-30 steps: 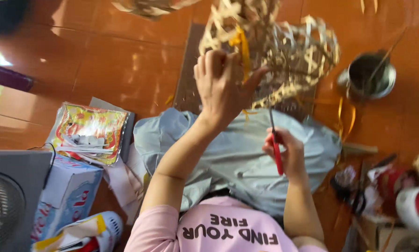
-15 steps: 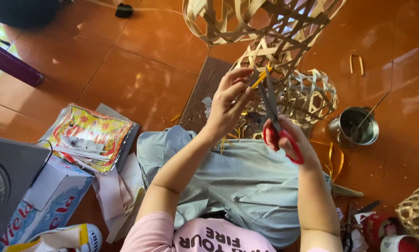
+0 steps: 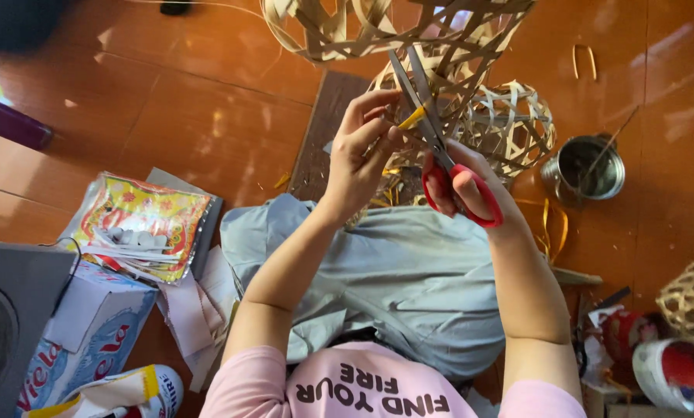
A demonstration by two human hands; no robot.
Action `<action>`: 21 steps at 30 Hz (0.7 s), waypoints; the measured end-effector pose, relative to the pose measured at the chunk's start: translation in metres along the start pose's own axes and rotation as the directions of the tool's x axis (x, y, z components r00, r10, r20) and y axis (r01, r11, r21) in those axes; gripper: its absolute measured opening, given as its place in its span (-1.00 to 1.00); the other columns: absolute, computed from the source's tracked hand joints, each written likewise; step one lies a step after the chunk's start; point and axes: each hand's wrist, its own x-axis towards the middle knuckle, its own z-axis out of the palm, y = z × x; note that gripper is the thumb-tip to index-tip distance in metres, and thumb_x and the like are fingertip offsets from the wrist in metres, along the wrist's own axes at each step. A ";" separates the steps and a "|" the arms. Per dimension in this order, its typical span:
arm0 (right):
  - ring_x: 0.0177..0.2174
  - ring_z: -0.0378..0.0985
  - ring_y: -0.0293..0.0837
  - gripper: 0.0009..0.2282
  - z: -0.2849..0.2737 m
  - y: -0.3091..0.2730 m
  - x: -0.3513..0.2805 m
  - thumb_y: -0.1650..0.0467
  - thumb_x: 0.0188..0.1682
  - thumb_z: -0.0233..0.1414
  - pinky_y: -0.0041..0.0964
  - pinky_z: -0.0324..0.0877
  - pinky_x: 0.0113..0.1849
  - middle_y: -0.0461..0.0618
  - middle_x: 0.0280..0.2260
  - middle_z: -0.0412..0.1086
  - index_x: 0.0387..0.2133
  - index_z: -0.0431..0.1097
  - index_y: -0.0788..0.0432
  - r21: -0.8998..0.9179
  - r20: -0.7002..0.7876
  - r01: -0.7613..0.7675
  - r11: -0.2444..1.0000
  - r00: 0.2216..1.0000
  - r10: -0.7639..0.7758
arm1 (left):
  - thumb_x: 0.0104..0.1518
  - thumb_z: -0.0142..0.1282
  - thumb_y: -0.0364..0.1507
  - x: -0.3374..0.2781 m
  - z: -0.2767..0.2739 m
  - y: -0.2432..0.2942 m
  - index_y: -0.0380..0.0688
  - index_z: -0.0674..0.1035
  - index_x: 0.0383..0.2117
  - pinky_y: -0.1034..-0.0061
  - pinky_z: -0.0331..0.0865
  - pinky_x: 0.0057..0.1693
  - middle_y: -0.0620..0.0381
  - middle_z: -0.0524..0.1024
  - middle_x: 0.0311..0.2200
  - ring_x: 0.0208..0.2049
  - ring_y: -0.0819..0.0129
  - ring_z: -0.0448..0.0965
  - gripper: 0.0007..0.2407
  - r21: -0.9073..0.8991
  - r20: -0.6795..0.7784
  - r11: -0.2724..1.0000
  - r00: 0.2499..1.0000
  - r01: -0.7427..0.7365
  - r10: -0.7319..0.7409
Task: The person sits on the floor weaving thin bamboo strips into a large openwork animal-shaped frame, folding and tucking strip ends to secure the weave, and occasionally trimming excess strips with scissors. They rotate the frame to reach different sections and tie a yellow ribbon strip around a joint.
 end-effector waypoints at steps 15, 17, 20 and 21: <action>-0.59 0.31 -0.33 -0.17 0.009 -0.017 -0.012 -0.29 -0.18 -0.04 -0.46 0.22 -0.52 -0.16 -0.57 0.27 -0.11 0.25 0.25 -0.090 0.028 0.009 0.996 1.000 -0.007 | 0.28 0.18 -0.54 -0.001 -0.002 -0.007 -0.34 0.59 -0.32 0.32 0.46 0.16 -0.10 0.33 0.23 0.03 0.19 0.53 -0.92 0.093 0.106 0.993 0.992 -0.078 0.068; -0.59 0.32 -0.34 -0.17 0.014 -0.017 -0.011 -0.30 -0.18 -0.05 -0.47 0.23 -0.52 -0.17 -0.57 0.27 -0.08 0.25 0.24 -0.083 0.028 0.007 0.996 1.000 -0.004 | 0.28 0.19 -0.55 -0.004 -0.003 -0.007 -0.35 0.60 -0.27 0.30 0.45 0.24 -0.11 0.31 0.24 0.12 0.15 0.51 -0.93 0.090 0.181 0.984 0.974 -0.154 0.136; -0.61 0.25 -0.33 -0.21 0.007 -0.018 -0.003 -0.26 -0.13 -0.02 -0.46 0.16 -0.53 -0.16 -0.59 0.22 -0.08 0.26 0.25 -0.080 0.013 -0.010 0.997 1.000 0.011 | 0.26 0.21 -0.53 0.003 -0.005 -0.010 -0.33 0.62 -0.29 0.34 0.46 0.21 -0.16 0.27 0.23 0.06 0.17 0.51 -0.93 0.119 0.136 0.986 0.985 -0.119 0.103; -0.62 0.24 -0.33 -0.25 0.005 -0.015 -0.003 -0.22 -0.10 0.00 -0.46 0.13 -0.55 -0.15 -0.59 0.22 -0.10 0.26 0.25 -0.089 0.003 -0.022 0.996 1.000 0.022 | 0.25 0.21 -0.54 0.002 -0.007 -0.013 -0.32 0.62 -0.31 0.29 0.41 0.29 -0.15 0.26 0.26 0.17 0.11 0.47 -0.93 0.138 0.155 0.975 0.976 -0.175 0.154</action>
